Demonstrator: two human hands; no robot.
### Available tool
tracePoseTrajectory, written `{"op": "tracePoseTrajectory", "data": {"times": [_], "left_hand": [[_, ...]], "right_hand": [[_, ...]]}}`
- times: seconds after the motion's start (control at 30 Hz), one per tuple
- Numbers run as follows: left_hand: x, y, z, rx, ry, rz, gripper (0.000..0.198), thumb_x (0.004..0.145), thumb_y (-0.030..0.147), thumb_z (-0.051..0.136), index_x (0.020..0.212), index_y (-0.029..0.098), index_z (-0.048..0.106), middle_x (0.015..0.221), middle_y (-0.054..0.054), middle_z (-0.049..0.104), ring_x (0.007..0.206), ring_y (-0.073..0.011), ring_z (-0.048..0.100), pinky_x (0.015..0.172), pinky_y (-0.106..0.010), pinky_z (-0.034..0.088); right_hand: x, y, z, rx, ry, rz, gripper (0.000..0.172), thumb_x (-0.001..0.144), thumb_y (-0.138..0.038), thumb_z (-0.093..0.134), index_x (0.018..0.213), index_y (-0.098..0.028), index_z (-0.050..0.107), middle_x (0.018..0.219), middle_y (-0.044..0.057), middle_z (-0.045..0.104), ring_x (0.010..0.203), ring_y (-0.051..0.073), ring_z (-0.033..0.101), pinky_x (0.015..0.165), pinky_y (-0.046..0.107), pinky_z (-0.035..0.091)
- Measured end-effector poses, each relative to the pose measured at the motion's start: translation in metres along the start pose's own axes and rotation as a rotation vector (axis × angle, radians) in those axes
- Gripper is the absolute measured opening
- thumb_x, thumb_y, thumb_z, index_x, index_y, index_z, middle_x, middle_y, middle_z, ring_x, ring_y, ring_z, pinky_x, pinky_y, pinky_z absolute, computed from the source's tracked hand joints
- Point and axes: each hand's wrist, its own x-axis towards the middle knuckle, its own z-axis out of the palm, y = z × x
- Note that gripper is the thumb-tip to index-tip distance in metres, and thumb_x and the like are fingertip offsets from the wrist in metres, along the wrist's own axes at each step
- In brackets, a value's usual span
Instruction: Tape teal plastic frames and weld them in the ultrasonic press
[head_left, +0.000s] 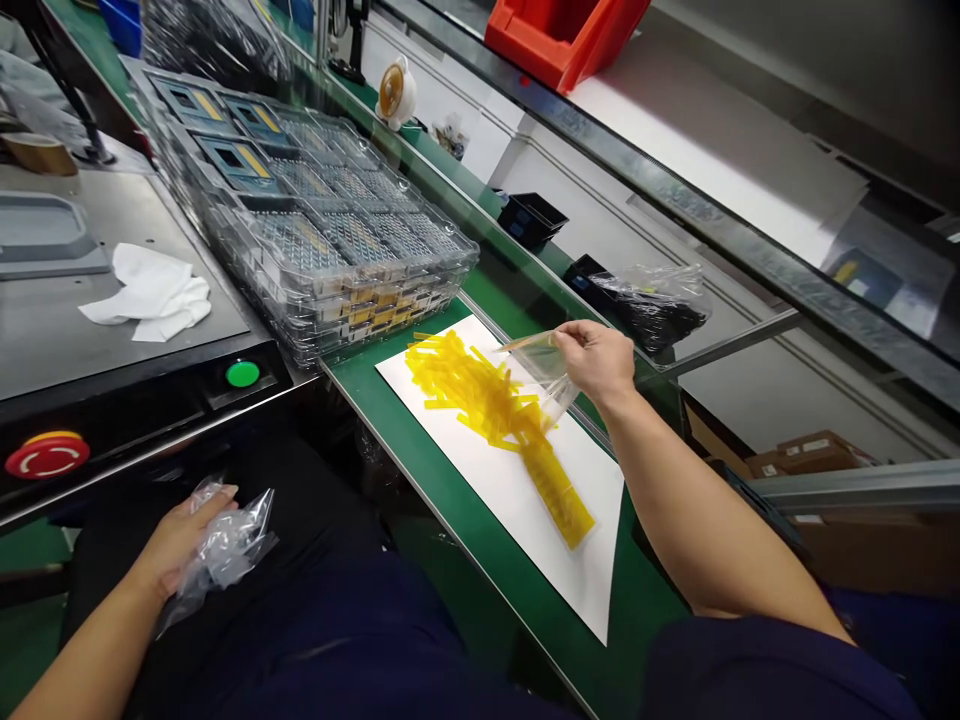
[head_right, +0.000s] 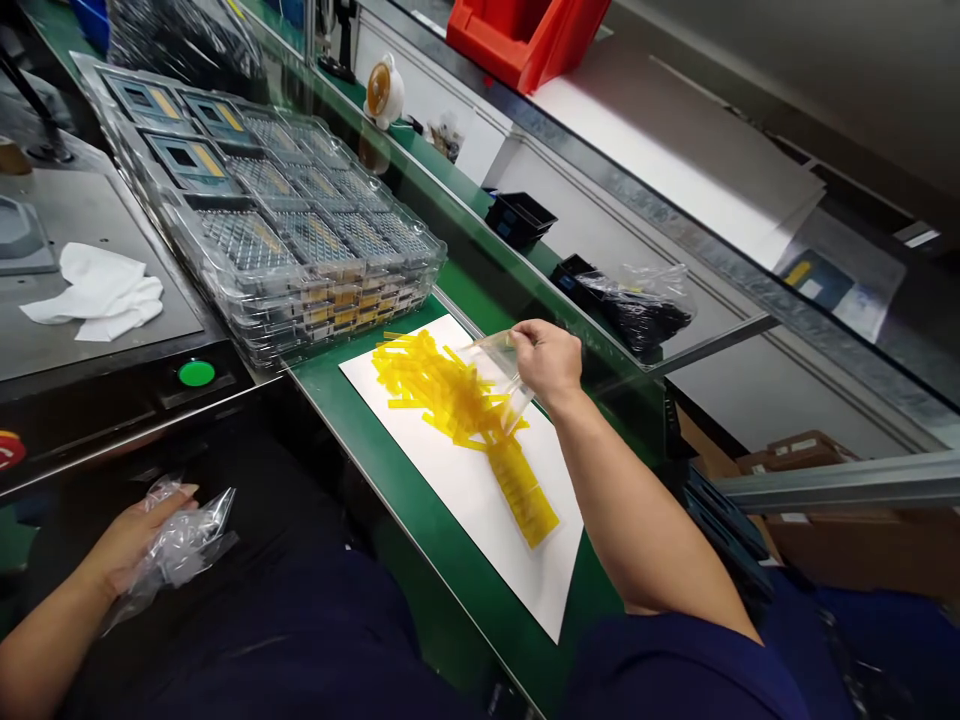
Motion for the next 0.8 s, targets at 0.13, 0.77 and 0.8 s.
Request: {"op": "tracePoseTrajectory", "data": {"times": [0.13,0.77,0.8], "left_hand": [[0.000,-0.001,0.000,-0.065,-0.018,-0.049,0.049,0.055,0.036,0.084,0.096,0.017,0.063,0.072,0.000,0.066,0.056,-0.0139,0.063,0.052,-0.023,0.052],[-0.003,0.001,0.003,-0.058,-0.005,-0.028,0.047,0.059,0.034,0.083,0.098,0.017,0.063,0.074,0.000,0.067,0.057,-0.0130,0.064,0.053,-0.022,0.054],[-0.003,0.001,0.003,-0.055,-0.003,-0.025,0.047,0.058,0.034,0.083,0.097,0.016,0.063,0.074,-0.001,0.067,0.057,-0.0135,0.064,0.053,-0.023,0.054]], "right_hand": [[0.001,-0.003,-0.010,0.010,0.015,0.028,0.026,0.082,-0.032,0.051,0.092,-0.019,0.072,0.086,0.005,0.071,0.078,0.020,0.063,0.074,0.028,0.046],[0.003,-0.019,-0.006,-0.169,-0.390,-0.049,0.040,0.075,-0.050,0.064,0.100,-0.020,0.072,0.088,0.006,0.071,0.080,0.022,0.063,0.064,0.027,0.042],[0.003,-0.019,-0.006,-0.192,-0.419,-0.055,0.036,0.075,-0.049,0.064,0.096,-0.021,0.073,0.086,0.006,0.071,0.079,0.021,0.063,0.063,0.027,0.042]]}}
